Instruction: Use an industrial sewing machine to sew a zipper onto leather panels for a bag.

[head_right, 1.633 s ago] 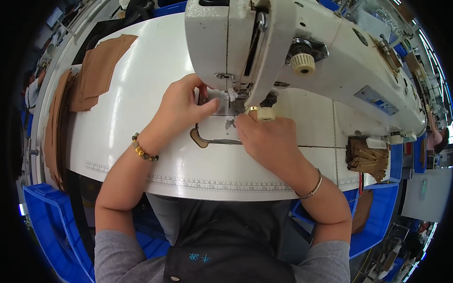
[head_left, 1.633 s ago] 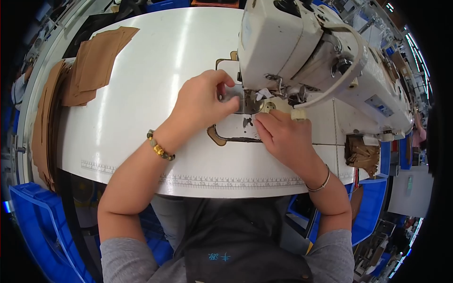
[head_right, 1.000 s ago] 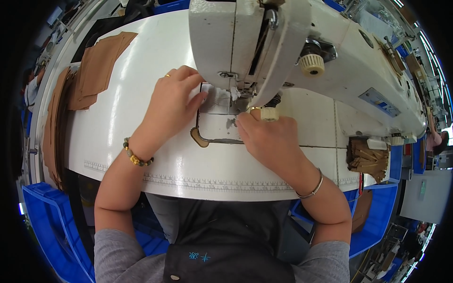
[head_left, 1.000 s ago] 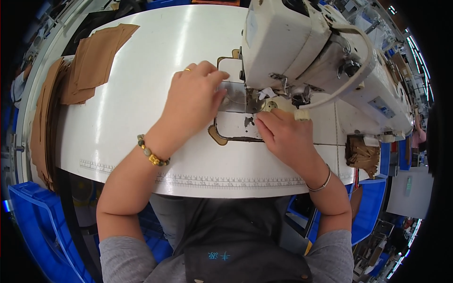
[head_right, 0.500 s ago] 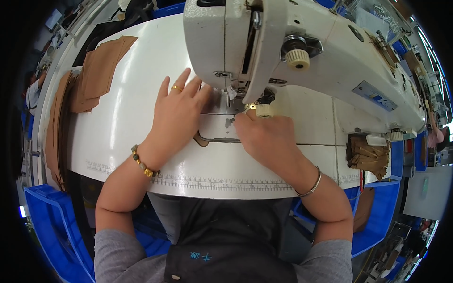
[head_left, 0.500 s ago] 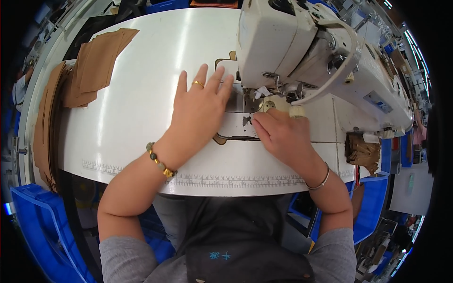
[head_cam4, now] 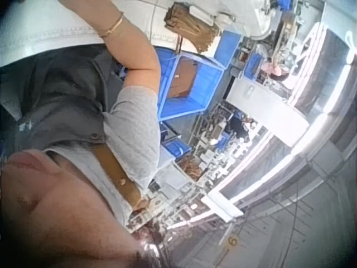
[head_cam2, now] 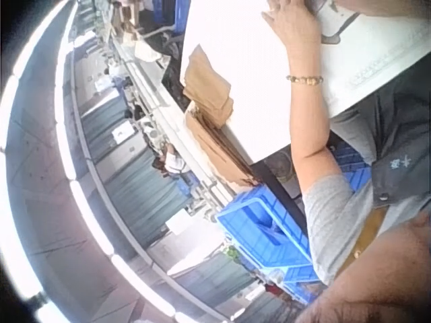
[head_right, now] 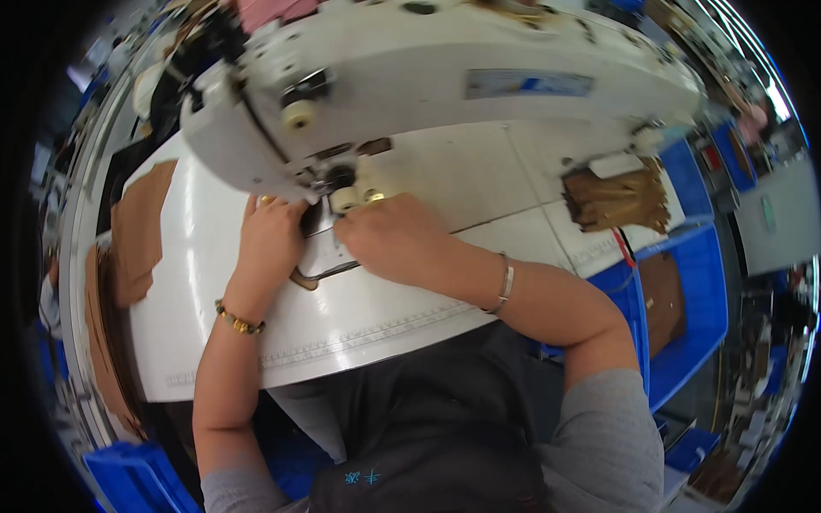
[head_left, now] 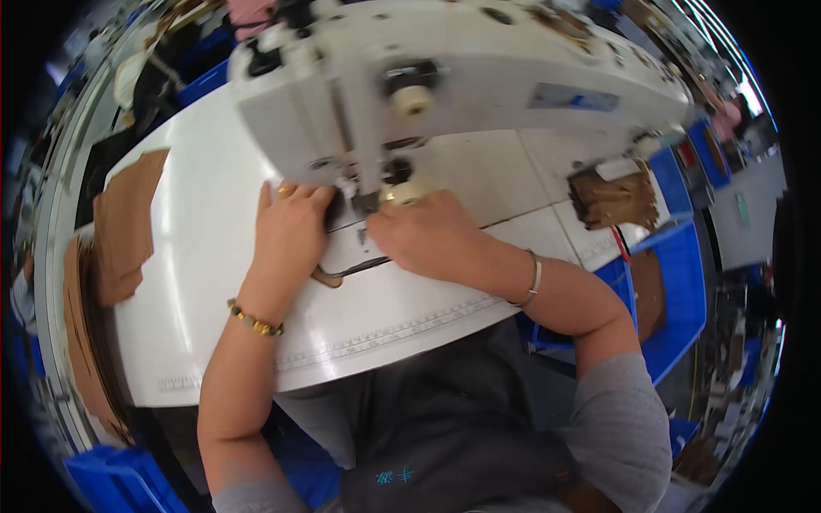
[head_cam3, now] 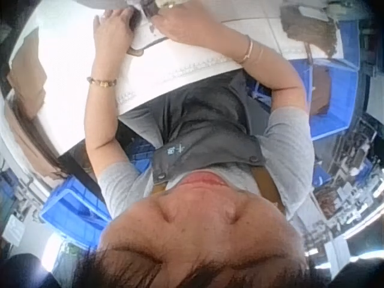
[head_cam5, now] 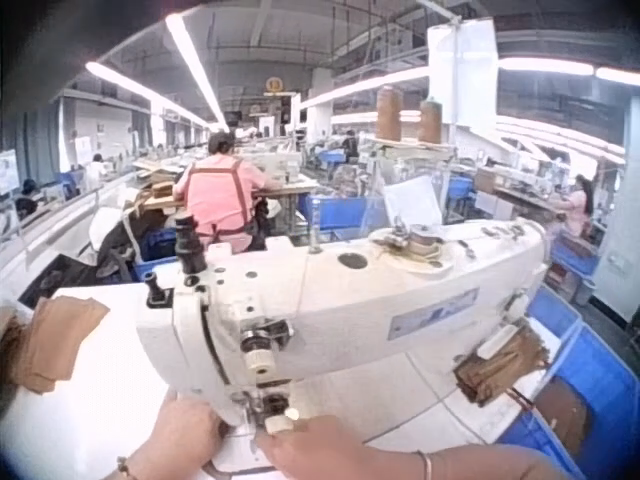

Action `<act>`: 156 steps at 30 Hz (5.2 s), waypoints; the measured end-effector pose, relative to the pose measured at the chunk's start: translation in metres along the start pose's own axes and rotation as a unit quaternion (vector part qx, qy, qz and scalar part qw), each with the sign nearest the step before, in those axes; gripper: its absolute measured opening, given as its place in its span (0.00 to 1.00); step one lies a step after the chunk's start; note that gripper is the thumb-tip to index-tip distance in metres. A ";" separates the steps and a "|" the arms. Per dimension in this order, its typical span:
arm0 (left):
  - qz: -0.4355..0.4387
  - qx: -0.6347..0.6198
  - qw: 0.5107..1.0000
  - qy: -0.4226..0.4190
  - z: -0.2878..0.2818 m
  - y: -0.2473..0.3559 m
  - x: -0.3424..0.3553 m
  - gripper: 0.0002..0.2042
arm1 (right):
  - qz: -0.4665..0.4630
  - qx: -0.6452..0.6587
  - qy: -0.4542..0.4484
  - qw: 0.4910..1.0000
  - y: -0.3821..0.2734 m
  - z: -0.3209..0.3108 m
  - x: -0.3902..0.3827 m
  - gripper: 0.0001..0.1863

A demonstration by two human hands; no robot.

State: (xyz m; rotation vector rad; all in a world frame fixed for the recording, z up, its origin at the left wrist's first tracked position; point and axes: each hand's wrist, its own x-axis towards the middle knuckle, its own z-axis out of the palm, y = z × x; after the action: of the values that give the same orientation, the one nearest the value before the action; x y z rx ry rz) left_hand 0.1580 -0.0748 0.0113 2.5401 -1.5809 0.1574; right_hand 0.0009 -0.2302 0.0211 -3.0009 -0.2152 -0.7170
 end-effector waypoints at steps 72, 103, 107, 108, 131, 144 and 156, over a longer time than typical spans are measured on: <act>-0.268 0.157 0.948 0.069 -0.049 -0.163 -0.062 0.11 | 0.022 0.045 0.131 0.990 -0.028 -0.038 -0.121 0.22; -0.398 -0.768 0.502 -0.005 -0.072 0.009 -0.191 0.23 | 0.087 0.108 0.038 0.990 -0.033 -0.053 -0.097 0.12; -0.346 -0.790 0.498 -0.096 -0.071 0.040 -0.182 0.24 | -0.015 0.163 -0.017 0.986 -0.032 -0.044 -0.068 0.19; -0.306 -0.793 0.511 -0.128 -0.070 0.043 -0.175 0.23 | -0.024 0.166 -0.003 0.986 -0.029 -0.040 -0.061 0.19; 0.081 -0.217 0.972 0.037 -0.029 0.021 -0.054 0.19 | -0.131 0.108 -0.045 0.985 0.027 -0.003 -0.015 0.19; 0.094 -0.044 0.993 0.048 -0.018 0.034 -0.054 0.29 | -0.148 0.062 0.063 0.985 0.028 0.007 -0.005 0.17; 0.086 -0.077 0.992 0.052 -0.017 0.033 -0.053 0.32 | -0.142 0.046 0.038 0.988 0.035 0.005 -0.003 0.17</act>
State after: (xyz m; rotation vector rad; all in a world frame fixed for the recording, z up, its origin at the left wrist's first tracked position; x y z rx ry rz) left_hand 0.1050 -0.0392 0.0218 2.2422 -1.7001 0.1756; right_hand 0.0053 -0.2648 0.0144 -2.8794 -0.6624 -0.8164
